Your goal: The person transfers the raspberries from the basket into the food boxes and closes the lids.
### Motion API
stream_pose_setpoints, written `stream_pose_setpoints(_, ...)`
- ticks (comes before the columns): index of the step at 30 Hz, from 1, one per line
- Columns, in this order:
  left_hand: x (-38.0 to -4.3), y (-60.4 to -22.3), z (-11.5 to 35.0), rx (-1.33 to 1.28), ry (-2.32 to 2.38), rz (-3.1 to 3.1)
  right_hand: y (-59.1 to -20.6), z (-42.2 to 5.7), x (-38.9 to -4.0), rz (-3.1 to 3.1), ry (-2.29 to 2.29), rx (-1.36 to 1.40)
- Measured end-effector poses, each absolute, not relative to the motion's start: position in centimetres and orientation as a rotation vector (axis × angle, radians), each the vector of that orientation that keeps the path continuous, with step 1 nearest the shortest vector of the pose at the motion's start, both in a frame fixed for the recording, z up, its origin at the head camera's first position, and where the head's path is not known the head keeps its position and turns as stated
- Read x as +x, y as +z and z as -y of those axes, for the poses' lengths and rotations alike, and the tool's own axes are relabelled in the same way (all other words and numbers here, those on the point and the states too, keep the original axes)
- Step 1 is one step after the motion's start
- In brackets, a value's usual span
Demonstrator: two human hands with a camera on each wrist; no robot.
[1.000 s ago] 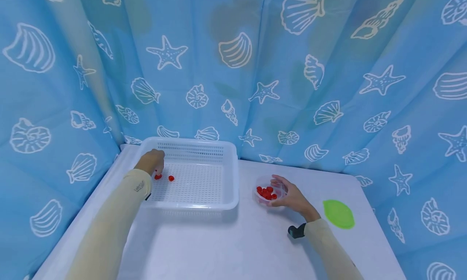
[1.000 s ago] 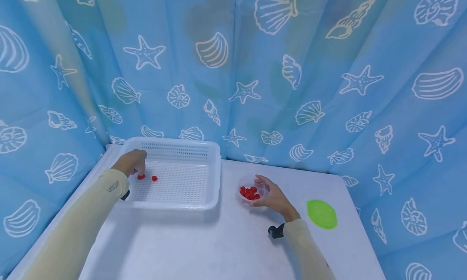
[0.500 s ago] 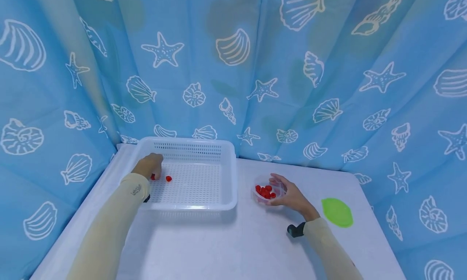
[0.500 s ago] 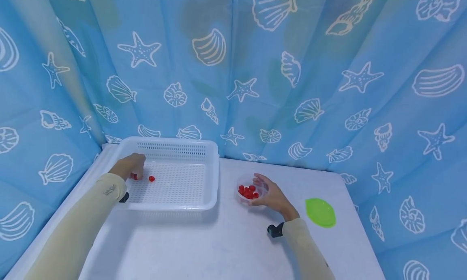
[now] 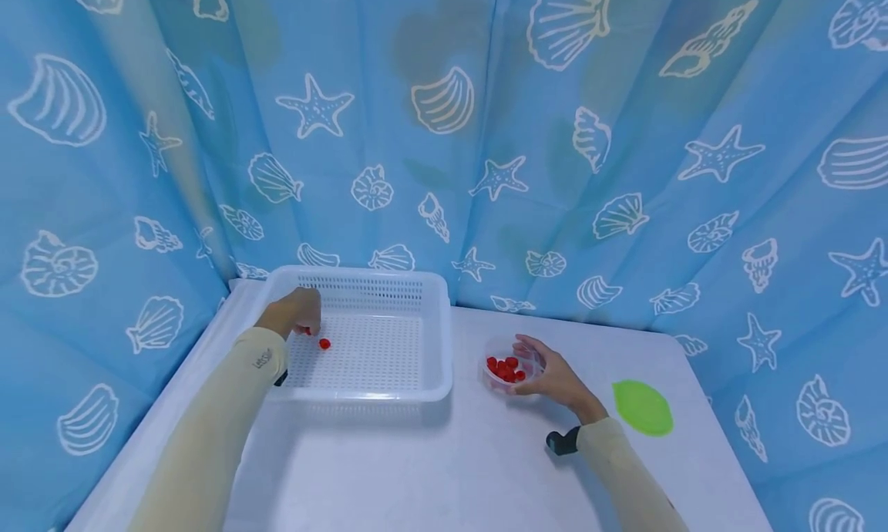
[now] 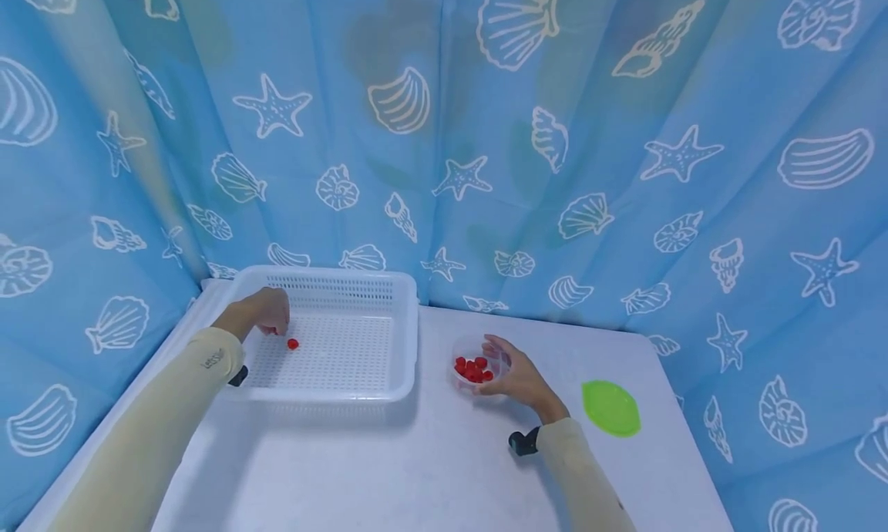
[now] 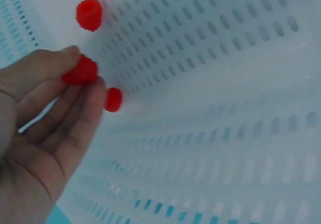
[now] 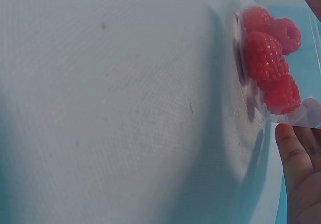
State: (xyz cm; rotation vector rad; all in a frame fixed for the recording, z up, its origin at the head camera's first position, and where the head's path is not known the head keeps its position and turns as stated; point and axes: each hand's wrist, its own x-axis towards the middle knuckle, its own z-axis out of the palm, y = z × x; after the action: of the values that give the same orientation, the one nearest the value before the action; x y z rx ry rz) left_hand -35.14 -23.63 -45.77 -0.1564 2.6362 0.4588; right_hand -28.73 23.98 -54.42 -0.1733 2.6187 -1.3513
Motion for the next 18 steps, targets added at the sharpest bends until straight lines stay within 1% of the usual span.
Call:
stream_pose_setpoints(5,-36.0,-45.6,23.1,0.037,0.530,-2.765,-54.4,-24.0,-28.7,-2.611,-1.357,-0.181)
stream_pose_setpoints(10,-36.1,-45.0,22.2,0.246,0.642,-2.891,-54.3,-24.1,-28.8,-2.619,-1.347,-0.183)
stream_pose_setpoints(18,-35.5,-43.0,20.0,0.410,0.887,-2.955,-54.3,-23.9,-28.6,-2.587,-1.372,-0.179)
